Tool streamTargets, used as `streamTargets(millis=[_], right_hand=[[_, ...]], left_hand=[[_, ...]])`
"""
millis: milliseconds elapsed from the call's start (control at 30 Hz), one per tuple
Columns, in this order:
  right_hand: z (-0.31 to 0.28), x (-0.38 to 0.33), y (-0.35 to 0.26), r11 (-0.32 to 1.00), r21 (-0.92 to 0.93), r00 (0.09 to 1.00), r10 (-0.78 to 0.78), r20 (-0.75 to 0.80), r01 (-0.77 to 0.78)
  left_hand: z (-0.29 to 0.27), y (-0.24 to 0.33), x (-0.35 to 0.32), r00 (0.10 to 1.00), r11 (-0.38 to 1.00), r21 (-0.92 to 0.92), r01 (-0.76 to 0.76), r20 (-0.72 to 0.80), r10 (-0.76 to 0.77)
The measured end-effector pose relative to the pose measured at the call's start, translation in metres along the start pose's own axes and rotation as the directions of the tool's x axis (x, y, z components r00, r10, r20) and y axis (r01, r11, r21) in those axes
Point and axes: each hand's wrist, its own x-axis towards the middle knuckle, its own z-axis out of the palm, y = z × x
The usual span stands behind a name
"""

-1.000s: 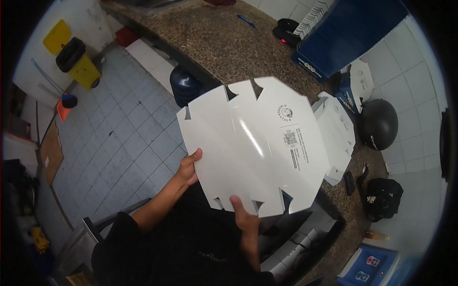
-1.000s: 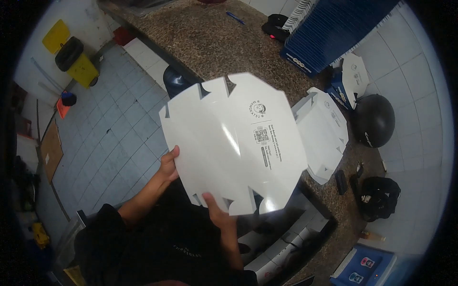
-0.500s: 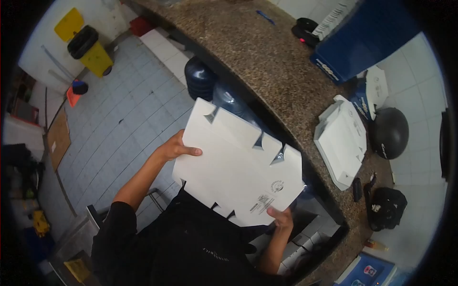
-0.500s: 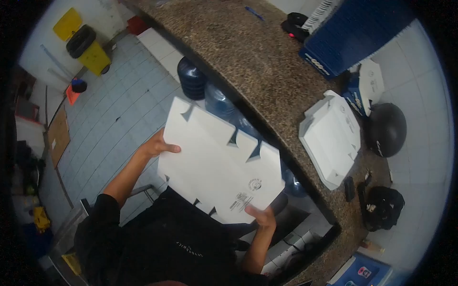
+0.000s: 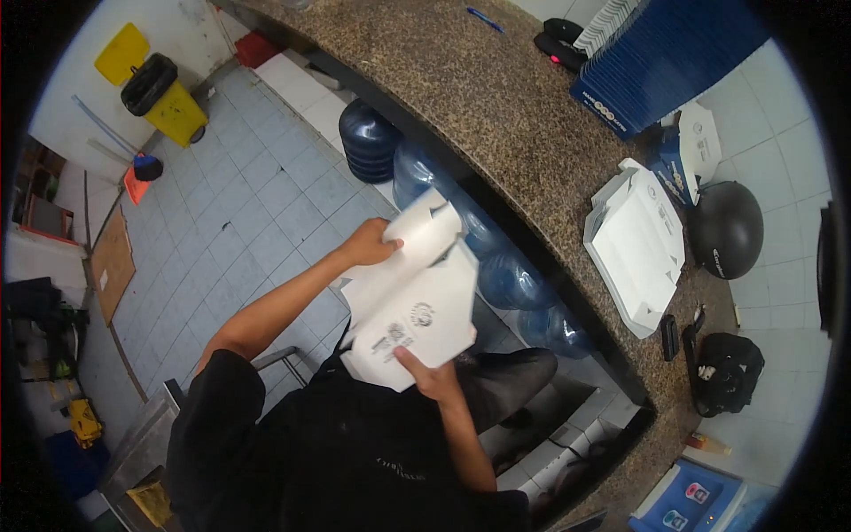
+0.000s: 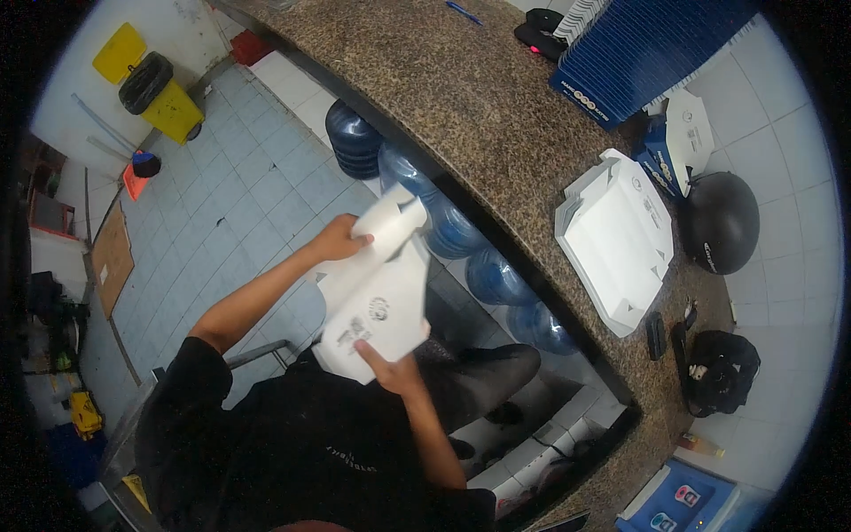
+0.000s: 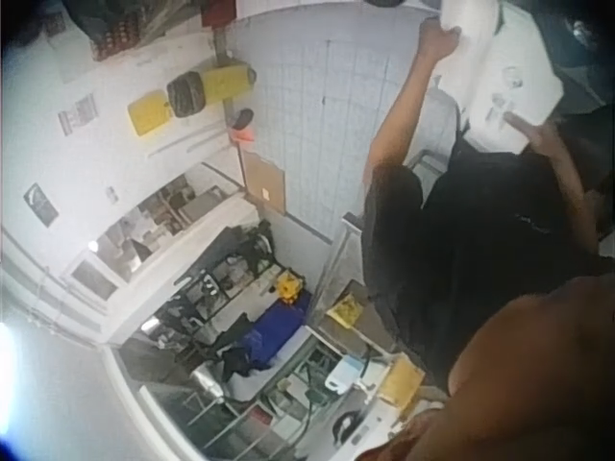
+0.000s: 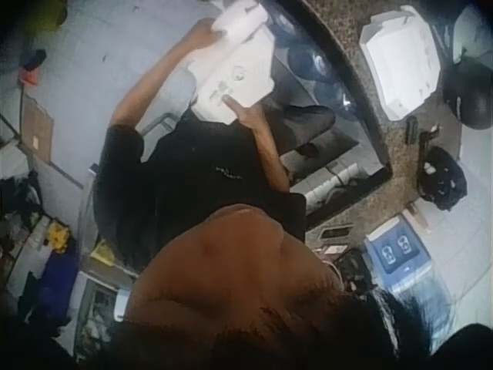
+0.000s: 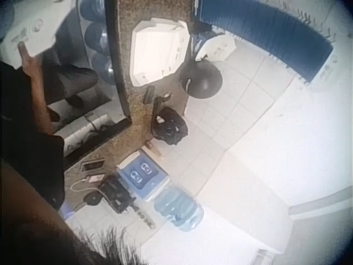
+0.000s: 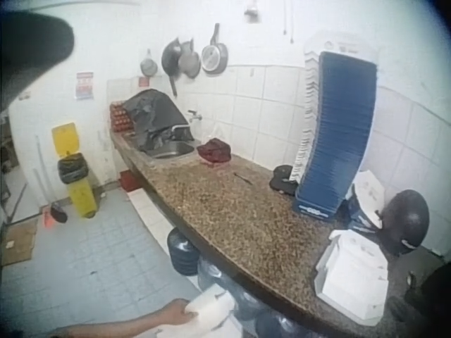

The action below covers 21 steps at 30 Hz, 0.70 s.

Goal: Assembling cardboard food containers in a commercial kitchen packaging area.

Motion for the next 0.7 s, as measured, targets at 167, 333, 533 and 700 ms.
streamTargets(millis=[167,333,533,700], right_hand=[[0.028,0.005,0.032,0.987,0.150,0.998,0.064,0.006,-0.064],[0.027,-0.007,0.049,0.962,0.246,0.992,0.106,0.063,-0.118],[0.018,-0.016,0.051,0.956,0.273,0.994,0.103,0.029,-0.107],[-0.028,-0.038,0.058,0.815,0.535,0.912,0.369,-0.179,-0.225]], left_hand=[[0.045,-0.014,-0.007,0.985,0.975,0.218,0.044,0.153,-0.078],[0.049,0.004,-0.035,0.858,0.911,-0.158,0.382,0.427,-0.286],[0.036,0.024,-0.041,0.868,0.953,-0.016,0.301,0.418,-0.267],[-0.028,0.026,-0.028,0.811,0.359,-0.746,0.561,0.409,-0.419]])
